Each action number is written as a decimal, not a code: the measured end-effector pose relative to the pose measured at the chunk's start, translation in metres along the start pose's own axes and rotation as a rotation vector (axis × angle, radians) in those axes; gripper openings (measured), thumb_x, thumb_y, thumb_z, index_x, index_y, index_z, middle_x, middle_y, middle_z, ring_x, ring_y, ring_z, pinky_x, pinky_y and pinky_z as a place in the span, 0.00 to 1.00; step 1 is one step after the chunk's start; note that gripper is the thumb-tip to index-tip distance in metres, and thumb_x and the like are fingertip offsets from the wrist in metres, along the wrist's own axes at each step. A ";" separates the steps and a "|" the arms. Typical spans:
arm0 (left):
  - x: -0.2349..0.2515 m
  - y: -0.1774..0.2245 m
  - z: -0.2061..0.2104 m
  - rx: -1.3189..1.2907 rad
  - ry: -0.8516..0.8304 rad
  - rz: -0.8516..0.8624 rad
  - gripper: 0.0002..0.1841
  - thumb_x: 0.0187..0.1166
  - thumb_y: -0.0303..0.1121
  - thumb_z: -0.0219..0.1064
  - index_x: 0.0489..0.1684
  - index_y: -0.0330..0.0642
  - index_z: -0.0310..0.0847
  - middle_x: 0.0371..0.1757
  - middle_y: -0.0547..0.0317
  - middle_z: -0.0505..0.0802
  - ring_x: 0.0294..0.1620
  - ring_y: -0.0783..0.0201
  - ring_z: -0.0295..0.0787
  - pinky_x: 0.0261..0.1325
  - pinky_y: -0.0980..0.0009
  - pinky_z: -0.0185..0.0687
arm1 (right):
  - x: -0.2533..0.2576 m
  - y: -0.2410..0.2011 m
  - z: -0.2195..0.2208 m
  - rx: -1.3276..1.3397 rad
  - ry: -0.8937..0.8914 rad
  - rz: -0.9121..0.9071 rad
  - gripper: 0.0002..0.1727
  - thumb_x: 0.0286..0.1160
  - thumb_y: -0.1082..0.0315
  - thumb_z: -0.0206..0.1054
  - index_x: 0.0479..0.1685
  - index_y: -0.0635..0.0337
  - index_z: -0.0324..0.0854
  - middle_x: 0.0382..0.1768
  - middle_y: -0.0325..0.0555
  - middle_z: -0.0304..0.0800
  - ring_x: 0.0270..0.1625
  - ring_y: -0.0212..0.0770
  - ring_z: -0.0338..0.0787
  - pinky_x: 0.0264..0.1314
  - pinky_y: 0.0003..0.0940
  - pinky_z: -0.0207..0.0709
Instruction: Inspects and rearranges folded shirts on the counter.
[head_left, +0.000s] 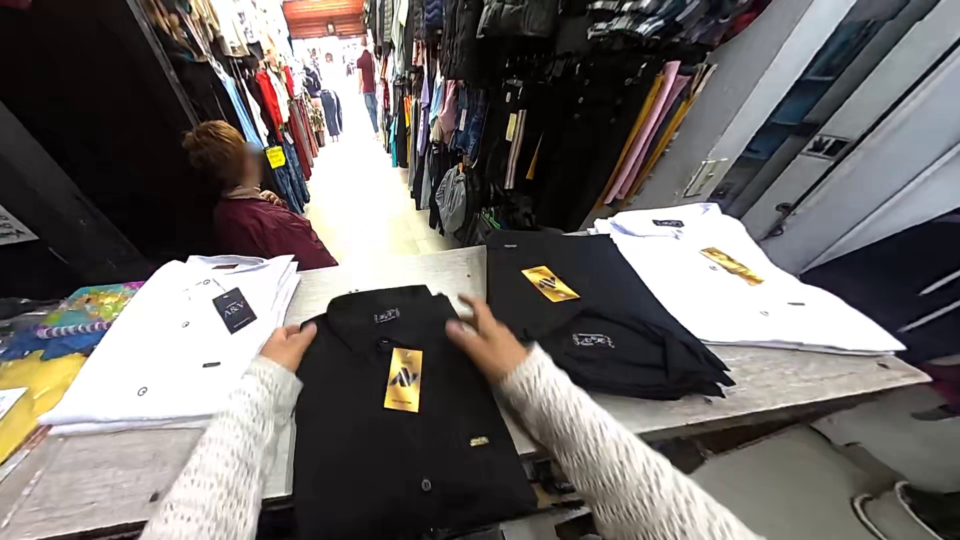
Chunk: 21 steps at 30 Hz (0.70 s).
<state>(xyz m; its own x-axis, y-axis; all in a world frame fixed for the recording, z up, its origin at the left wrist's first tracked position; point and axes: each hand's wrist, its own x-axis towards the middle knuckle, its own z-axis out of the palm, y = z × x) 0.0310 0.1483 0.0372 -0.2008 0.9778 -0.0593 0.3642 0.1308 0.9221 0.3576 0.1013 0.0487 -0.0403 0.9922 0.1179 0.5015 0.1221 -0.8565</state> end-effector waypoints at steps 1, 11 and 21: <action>-0.008 -0.010 0.000 -0.026 -0.020 -0.037 0.32 0.86 0.37 0.65 0.83 0.25 0.59 0.73 0.28 0.81 0.72 0.41 0.81 0.74 0.45 0.75 | -0.012 0.018 0.006 -0.047 -0.031 -0.046 0.39 0.81 0.57 0.67 0.88 0.64 0.59 0.76 0.63 0.79 0.74 0.57 0.83 0.78 0.57 0.74; -0.019 -0.008 0.003 -0.091 -0.043 -0.072 0.26 0.79 0.19 0.67 0.77 0.35 0.67 0.44 0.47 0.95 0.38 0.64 0.94 0.45 0.66 0.89 | -0.054 0.054 0.018 -0.187 0.089 -0.278 0.20 0.77 0.70 0.61 0.66 0.65 0.86 0.64 0.56 0.90 0.64 0.46 0.91 0.69 0.39 0.83; -0.019 0.049 0.076 0.834 -0.317 0.705 0.39 0.81 0.53 0.64 0.88 0.38 0.64 0.92 0.42 0.62 0.93 0.42 0.52 0.84 0.26 0.44 | -0.033 0.047 0.032 -0.347 0.205 -0.297 0.21 0.74 0.78 0.60 0.67 0.71 0.83 0.65 0.70 0.86 0.67 0.61 0.89 0.70 0.45 0.83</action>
<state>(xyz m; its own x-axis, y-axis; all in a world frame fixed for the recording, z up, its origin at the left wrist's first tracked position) 0.1222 0.1486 0.0545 0.4847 0.8583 0.1684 0.8202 -0.5129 0.2536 0.3552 0.0748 -0.0116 -0.0717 0.8863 0.4575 0.7532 0.3488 -0.5577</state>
